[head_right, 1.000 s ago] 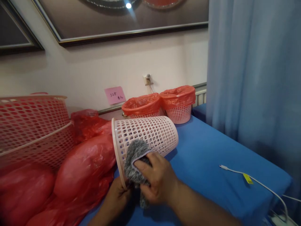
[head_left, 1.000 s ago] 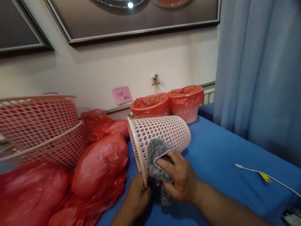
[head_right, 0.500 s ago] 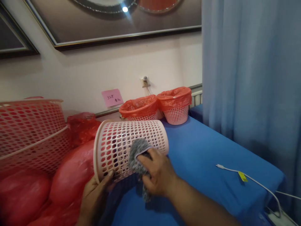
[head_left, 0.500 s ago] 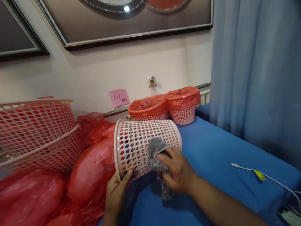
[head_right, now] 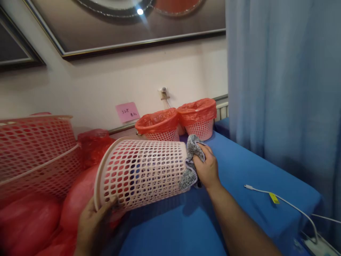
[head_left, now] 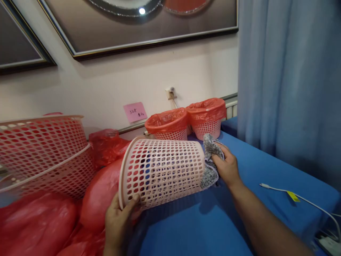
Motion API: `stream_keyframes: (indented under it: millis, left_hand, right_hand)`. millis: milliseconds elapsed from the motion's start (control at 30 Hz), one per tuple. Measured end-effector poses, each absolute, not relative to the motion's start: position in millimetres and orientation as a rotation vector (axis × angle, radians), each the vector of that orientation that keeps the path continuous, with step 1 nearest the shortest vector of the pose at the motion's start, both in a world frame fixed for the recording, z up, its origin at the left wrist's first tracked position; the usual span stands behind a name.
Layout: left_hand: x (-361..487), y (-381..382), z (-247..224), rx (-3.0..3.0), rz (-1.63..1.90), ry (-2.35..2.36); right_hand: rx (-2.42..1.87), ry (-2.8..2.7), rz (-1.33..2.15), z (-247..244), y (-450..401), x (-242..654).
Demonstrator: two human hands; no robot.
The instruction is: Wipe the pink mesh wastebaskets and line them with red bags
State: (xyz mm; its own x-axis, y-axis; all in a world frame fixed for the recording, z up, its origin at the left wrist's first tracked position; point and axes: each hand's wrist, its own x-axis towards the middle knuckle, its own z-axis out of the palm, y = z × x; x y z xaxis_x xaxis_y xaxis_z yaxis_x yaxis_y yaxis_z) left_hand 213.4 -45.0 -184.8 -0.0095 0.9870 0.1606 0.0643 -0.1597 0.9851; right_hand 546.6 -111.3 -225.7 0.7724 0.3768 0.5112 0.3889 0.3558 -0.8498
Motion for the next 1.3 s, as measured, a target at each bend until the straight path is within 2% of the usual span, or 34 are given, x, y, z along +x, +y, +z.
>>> stream_keyframes:
  millis: [133,233,367,600,833,1033,1200,1300]
  left_hand:
    - [216,-51,-185,1.86,1.724,1.374]
    - [233,-61,-180,2.44,1.954,1.271]
    - [270,-67,-163,2.926,1.651,0.984]
    - [320,-51,-151,3.293,1.187,0.916]
    - [308,-56,-160,3.333,1.194,0.855]
    - [304,-59,-158,3.332,1.312,0.865]
    - [299,-63,-155,3.329,1.278,0.921]
    - [297,-63,-157,3.341,1.263,1.022]
  right_hand:
    - [-1.166,-0.731,0.155,-220,-116,543]
    - [-1.158,-0.77,0.311,-218,-114,542]
    - [-1.138,-0.83,0.446,-215,-117,538]
    - [-1.051,-0.788,0.688,-217,-118,531]
    - [-1.107,-0.62,0.596,-239,-95,522]
    - [-1.013,-0.896,0.406,-235,-103,509]
    - [-1.412,-1.032,0.602,-258,-91,502]
    - [-1.444,-1.038,0.61,-267,-86,505]
